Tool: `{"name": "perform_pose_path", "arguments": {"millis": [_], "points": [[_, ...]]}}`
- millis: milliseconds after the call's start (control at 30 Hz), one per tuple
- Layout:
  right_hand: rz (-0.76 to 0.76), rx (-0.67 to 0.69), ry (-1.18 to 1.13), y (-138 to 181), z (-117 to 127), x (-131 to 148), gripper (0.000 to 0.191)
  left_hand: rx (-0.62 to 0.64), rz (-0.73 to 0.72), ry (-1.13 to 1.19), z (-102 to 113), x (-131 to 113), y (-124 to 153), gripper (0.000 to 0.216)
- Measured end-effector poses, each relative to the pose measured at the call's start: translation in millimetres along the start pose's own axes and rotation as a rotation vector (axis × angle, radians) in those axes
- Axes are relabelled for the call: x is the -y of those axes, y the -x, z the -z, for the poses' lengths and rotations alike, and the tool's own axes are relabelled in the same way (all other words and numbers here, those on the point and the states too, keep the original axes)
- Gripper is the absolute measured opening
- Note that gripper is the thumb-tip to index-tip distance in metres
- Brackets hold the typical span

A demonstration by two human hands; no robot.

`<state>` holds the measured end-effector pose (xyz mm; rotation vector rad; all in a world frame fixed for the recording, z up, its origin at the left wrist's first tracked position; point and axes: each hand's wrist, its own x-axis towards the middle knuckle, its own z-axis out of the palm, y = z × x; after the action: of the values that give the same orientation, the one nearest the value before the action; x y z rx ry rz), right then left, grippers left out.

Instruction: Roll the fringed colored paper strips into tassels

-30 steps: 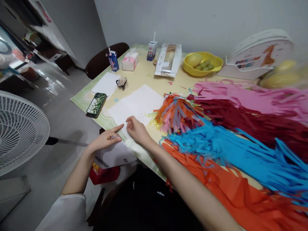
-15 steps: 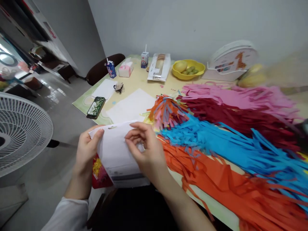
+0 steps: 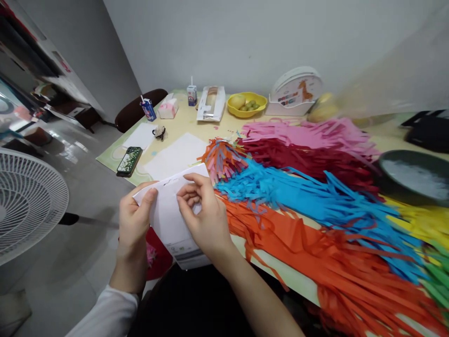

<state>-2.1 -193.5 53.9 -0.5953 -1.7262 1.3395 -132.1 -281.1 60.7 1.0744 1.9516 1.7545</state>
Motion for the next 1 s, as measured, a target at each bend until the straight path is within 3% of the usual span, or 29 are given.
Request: {"name": "perform_pose_path", "arguments": {"millis": [167, 300, 367, 433, 500, 567, 633, 733, 800, 867, 933, 1000], "points": [[0.107, -0.081, 0.292, -4.5, 5.0, 1.9, 0.039, 0.000, 0.020, 0.001, -4.7, -0.5, 4.0, 0.030], [0.124, -0.185, 0.437, 0.7, 24.9, -14.0, 0.043, -0.100, 0.096, 0.126, 11.0, 8.5, -3.5, 0.032], [0.030, -0.044, 0.335, 11.9, 39.8, -25.9, 0.051, -0.237, 0.136, 0.261, 27.5, 17.1, -14.4, 0.035], [-0.095, 0.290, 0.185, 24.1, 54.5, -33.0, 0.056, -0.361, 0.159, 0.405, 43.6, 30.7, -29.3, 0.039], [-0.165, 0.549, 0.146, 31.2, 64.7, -30.2, 0.046, -0.409, 0.160, 0.507, 52.9, 49.6, -45.6, 0.043], [-0.144, 0.584, 0.241, 30.2, 65.7, -18.0, 0.037, -0.416, 0.135, 0.542, 53.1, 71.1, -60.3, 0.048], [-0.049, 0.508, 0.399, 22.9, 54.7, -4.0, 0.046, -0.469, 0.112, 0.510, 47.2, 89.7, -70.3, 0.052], [0.144, 0.474, 0.706, 2.5, 22.3, 0.5, 0.056, -0.667, 0.017, 0.372, 37.2, 103.7, -71.6, 0.048], [0.243, 0.572, 0.855, -23.1, 3.6, -11.3, 0.048, -0.762, -0.126, 0.199, 31.1, 104.8, -64.1, 0.042], [0.293, 0.638, 0.910, -62.9, -1.6, -30.4, 0.047, -0.665, -0.257, -0.047, 21.1, 104.1, -53.5, 0.037], [0.264, 0.469, 1.000, -112.2, 7.2, -52.2, 0.051, -0.379, -0.323, -0.327, 4.1, 104.7, -43.3, 0.035], [0.100, 0.261, 1.124, -157.7, 21.9, -75.4, 0.069, -0.047, -0.282, -0.602, -17.9, 107.4, -35.5, 0.039]]}}
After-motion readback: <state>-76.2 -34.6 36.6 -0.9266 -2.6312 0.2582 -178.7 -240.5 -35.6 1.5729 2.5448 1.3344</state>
